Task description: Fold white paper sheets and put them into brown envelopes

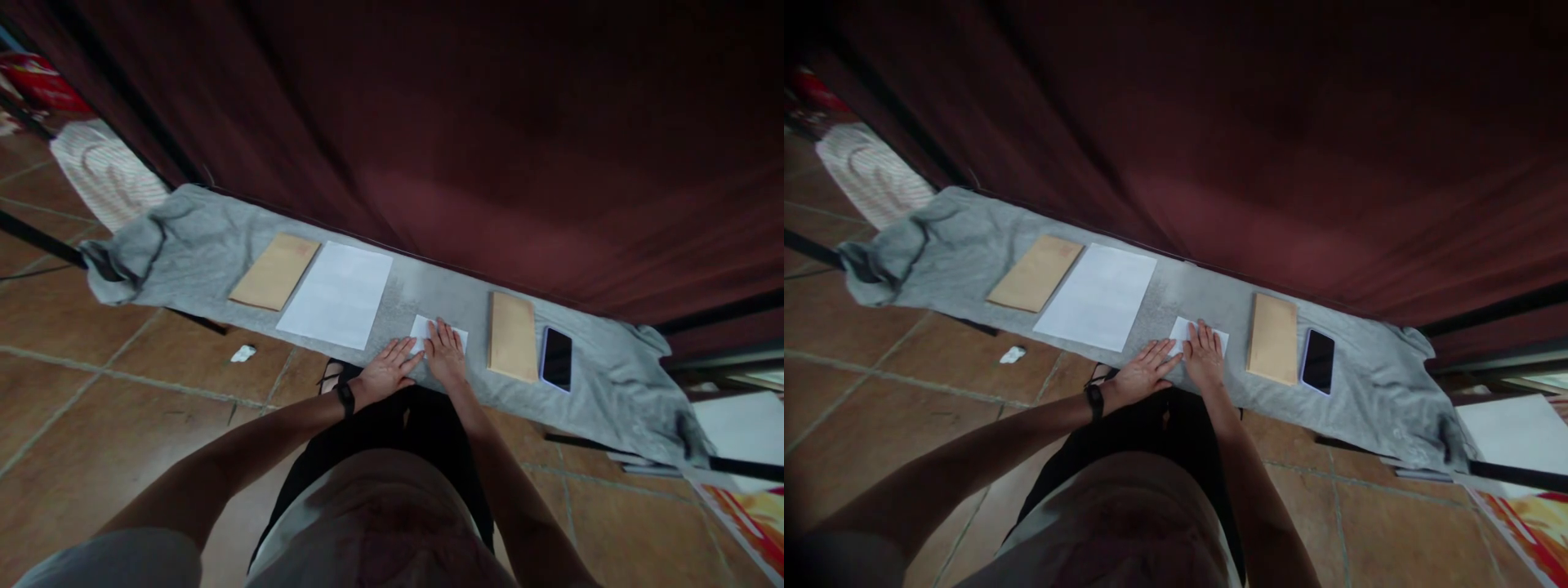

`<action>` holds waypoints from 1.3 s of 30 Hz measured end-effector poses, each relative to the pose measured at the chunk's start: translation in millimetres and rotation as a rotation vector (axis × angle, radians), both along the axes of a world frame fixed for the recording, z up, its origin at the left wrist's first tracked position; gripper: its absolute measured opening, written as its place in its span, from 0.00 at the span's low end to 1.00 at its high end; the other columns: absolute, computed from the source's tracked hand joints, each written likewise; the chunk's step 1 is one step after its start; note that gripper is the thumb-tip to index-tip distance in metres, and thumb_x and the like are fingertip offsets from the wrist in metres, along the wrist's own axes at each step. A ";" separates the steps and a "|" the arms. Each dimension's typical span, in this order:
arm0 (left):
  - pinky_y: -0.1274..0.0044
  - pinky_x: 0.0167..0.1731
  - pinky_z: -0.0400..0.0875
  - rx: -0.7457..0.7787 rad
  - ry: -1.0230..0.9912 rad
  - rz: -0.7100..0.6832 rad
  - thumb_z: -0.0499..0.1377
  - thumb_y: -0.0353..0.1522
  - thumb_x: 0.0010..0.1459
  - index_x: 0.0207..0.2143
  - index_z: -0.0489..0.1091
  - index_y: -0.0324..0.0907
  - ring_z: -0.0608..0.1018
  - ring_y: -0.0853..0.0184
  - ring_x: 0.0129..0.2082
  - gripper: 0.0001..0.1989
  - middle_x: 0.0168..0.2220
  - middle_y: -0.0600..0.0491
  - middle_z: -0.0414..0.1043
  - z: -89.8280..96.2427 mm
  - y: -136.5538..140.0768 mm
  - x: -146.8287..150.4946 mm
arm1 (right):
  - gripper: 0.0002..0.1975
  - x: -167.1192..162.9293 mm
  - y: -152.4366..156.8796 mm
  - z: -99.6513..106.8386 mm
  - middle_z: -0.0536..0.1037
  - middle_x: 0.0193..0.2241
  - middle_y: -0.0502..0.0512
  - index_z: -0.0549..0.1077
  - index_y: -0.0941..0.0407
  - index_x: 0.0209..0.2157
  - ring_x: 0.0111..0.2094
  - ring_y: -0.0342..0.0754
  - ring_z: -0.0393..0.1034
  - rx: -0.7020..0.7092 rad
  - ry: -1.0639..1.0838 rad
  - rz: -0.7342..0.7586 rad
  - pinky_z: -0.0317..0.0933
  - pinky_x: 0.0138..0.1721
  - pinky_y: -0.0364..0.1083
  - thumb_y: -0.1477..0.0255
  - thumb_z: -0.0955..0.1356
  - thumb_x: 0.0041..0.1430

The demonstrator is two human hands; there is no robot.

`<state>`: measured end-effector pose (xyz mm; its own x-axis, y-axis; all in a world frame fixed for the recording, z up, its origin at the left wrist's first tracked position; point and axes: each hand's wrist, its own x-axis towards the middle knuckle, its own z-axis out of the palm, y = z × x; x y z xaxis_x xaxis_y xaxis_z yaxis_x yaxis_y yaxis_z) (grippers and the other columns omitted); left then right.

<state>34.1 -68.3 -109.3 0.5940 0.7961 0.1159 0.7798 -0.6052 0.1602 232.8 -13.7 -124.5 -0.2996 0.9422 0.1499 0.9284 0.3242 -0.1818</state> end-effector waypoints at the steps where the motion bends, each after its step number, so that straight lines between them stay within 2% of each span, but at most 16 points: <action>1: 0.60 0.71 0.47 0.004 0.003 -0.003 0.58 0.43 0.66 0.70 0.55 0.43 0.52 0.55 0.73 0.34 0.73 0.40 0.49 0.3 0.1 0.1 | 0.27 3.0 -2.6 -0.7 0.55 0.71 0.65 0.58 0.59 0.70 0.70 0.58 0.51 0.012 0.000 -0.016 0.46 0.68 0.61 0.65 0.57 0.74; 8: 0.60 0.71 0.47 0.037 -0.005 0.002 0.59 0.44 0.64 0.70 0.55 0.40 0.53 0.53 0.73 0.36 0.73 0.38 0.48 -2.0 -2.3 1.0 | 0.29 28.8 -27.5 -8.7 0.59 0.69 0.71 0.57 0.64 0.69 0.69 0.59 0.54 0.116 0.020 -0.119 0.50 0.67 0.62 0.65 0.57 0.74; 14: 0.58 0.70 0.48 0.043 0.013 0.007 0.58 0.45 0.64 0.70 0.54 0.37 0.51 0.52 0.73 0.38 0.73 0.36 0.48 -2.8 -2.0 2.6 | 0.28 44.0 -50.1 -7.1 0.62 0.68 0.70 0.57 0.65 0.69 0.68 0.58 0.56 0.146 0.019 -0.172 0.51 0.67 0.60 0.65 0.55 0.75; 19: 0.56 0.71 0.48 0.056 0.013 0.006 0.57 0.45 0.65 0.69 0.57 0.36 0.53 0.51 0.73 0.36 0.71 0.35 0.52 2.0 -3.3 3.9 | 0.26 44.5 -68.5 3.0 0.59 0.70 0.62 0.58 0.58 0.70 0.70 0.56 0.53 0.110 -0.001 -0.084 0.47 0.69 0.60 0.66 0.57 0.75; 23: 0.54 0.70 0.47 0.087 -0.018 0.064 0.52 0.44 0.68 0.65 0.62 0.35 0.55 0.51 0.72 0.30 0.69 0.35 0.57 6.6 -2.3 17.7 | 0.25 42.4 -77.9 5.4 0.58 0.70 0.57 0.59 0.53 0.69 0.70 0.54 0.54 0.051 -0.015 0.001 0.46 0.70 0.58 0.65 0.58 0.75; 28: 0.59 0.71 0.49 0.090 -0.085 0.052 0.46 0.40 0.71 0.68 0.58 0.35 0.54 0.57 0.73 0.29 0.71 0.40 0.55 6.6 19.7 55.4 | 0.25 42.5 -78.7 3.7 0.58 0.70 0.59 0.61 0.54 0.69 0.70 0.55 0.53 0.039 -0.011 -0.014 0.45 0.70 0.58 0.65 0.59 0.74; 31: 0.60 0.71 0.48 0.058 -0.086 0.138 0.44 0.42 0.71 0.69 0.56 0.34 0.54 0.57 0.73 0.30 0.71 0.40 0.55 1.7 38.3 70.1 | 0.25 42.9 -78.3 3.9 0.59 0.70 0.59 0.62 0.55 0.68 0.70 0.55 0.54 0.039 -0.009 -0.009 0.45 0.70 0.58 0.65 0.59 0.74; 34: 0.60 0.71 0.48 0.045 -0.084 0.232 0.43 0.42 0.71 0.70 0.55 0.33 0.55 0.57 0.72 0.32 0.70 0.40 0.56 -4.5 50.4 68.4 | 0.25 42.5 -79.1 4.3 0.59 0.70 0.59 0.61 0.53 0.69 0.70 0.55 0.54 0.053 -0.004 -0.012 0.45 0.70 0.58 0.64 0.60 0.74; 39: 0.60 0.71 0.48 0.037 -0.067 0.302 0.41 0.40 0.71 0.70 0.54 0.30 0.54 0.56 0.73 0.32 0.71 0.39 0.53 -9.4 53.7 49.8 | 0.26 40.9 -80.9 4.1 0.58 0.70 0.61 0.59 0.55 0.69 0.69 0.57 0.54 0.108 0.005 -0.040 0.46 0.69 0.59 0.64 0.61 0.74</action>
